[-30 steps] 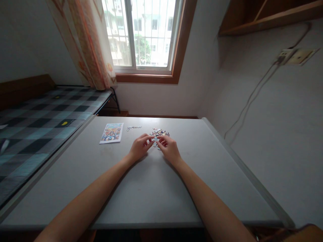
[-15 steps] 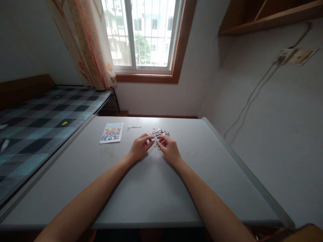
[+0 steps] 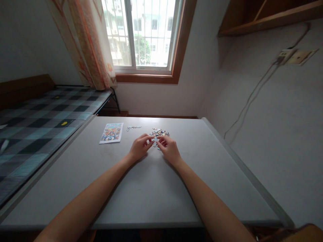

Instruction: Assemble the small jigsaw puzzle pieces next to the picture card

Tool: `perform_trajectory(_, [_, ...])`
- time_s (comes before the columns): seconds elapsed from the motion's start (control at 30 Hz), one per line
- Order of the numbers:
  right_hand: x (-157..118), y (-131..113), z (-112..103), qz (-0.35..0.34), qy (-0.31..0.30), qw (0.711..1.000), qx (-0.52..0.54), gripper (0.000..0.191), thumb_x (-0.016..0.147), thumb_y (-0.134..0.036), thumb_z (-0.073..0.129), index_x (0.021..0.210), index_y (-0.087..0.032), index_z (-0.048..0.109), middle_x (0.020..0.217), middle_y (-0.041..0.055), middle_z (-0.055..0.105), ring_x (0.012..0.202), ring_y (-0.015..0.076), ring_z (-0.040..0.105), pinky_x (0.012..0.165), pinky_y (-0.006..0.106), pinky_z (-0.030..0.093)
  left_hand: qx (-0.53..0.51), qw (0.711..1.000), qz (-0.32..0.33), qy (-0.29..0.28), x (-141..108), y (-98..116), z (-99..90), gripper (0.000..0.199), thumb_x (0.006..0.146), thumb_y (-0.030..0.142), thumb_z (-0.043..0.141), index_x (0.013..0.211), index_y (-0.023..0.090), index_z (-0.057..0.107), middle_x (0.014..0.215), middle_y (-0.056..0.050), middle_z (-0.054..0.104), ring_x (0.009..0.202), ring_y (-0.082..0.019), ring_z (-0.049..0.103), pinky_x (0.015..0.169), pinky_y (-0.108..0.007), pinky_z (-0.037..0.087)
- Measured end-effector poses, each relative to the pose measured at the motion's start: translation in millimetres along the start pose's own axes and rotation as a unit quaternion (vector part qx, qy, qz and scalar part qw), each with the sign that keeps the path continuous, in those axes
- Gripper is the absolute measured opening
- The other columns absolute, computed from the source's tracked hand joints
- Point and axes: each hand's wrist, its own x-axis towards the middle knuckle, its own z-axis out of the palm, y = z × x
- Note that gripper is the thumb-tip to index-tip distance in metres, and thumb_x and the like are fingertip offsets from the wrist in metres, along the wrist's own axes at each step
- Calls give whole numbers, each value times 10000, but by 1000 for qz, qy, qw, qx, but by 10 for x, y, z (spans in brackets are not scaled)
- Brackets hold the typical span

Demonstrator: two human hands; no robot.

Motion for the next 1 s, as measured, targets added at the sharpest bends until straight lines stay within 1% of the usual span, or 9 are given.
perform_trajectory(0.67, [1,-5,0,1,-1,1000,1,183,809,-269,609,940,-165,684,751,37,680,604,130,597,603,253,491,6,1000,-3,1,7,17,-5,199,895,319,573,1007,197,683,816,-7,600,564,-62,504,558,-188,449])
perform_trajectory(1.0, [0,17,2,4,-2,1000,4,185,809,-273,609,943,-170,684,757,36,679,614,135,603,611,258,498,11,1000,-4,-1,1,-9,0,211,897,328,571,1022,202,683,828,-12,604,573,-65,514,564,-192,457])
